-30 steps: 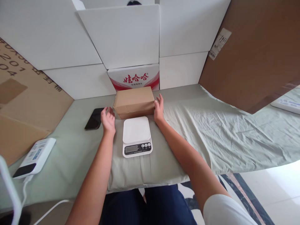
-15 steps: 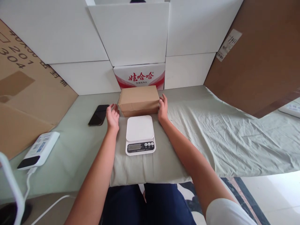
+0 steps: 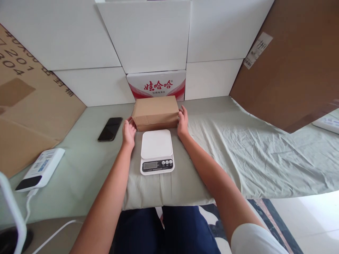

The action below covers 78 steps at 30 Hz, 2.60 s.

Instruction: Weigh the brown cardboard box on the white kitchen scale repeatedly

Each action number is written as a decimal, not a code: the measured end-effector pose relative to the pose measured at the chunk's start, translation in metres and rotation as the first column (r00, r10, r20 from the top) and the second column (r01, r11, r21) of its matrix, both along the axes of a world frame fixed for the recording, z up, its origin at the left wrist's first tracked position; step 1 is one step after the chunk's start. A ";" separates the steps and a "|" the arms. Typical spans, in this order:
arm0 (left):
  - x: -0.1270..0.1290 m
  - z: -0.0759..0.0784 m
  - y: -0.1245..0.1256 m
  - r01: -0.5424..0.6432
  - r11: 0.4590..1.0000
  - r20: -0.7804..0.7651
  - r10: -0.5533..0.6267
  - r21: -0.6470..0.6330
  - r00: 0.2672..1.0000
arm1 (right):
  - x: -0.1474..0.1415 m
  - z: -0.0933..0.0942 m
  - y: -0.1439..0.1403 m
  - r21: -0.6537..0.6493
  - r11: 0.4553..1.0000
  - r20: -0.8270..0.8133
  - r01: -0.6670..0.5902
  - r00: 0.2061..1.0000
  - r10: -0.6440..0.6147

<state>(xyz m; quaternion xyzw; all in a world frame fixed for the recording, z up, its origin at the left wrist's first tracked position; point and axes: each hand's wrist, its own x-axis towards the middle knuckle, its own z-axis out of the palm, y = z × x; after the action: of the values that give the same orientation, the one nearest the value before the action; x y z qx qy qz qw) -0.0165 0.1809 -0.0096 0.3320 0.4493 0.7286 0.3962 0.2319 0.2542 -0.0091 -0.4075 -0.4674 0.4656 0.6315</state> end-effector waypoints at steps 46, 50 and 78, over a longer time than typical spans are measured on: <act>0.036 0.022 -0.156 0.094 0.981 -0.220 -0.056 0.167 0.974 | 0.044 0.023 -0.151 0.372 0.920 0.360 -0.125 0.933 -0.019; 0.036 0.014 -0.172 0.109 0.985 -0.259 -0.071 0.135 0.963 | 0.047 0.020 -0.159 0.362 0.922 0.373 -0.136 0.928 -0.010; 0.031 0.021 -0.161 -0.136 0.928 -0.226 0.224 0.347 0.948 | 0.051 0.026 -0.143 0.410 0.911 0.260 0.040 0.953 -0.158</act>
<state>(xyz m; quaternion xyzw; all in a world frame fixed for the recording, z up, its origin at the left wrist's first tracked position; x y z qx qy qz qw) 0.0147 0.0199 0.0113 0.4433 0.3993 0.7763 0.2037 0.2832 0.1116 0.0166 -0.3564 -0.6178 0.2630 0.6497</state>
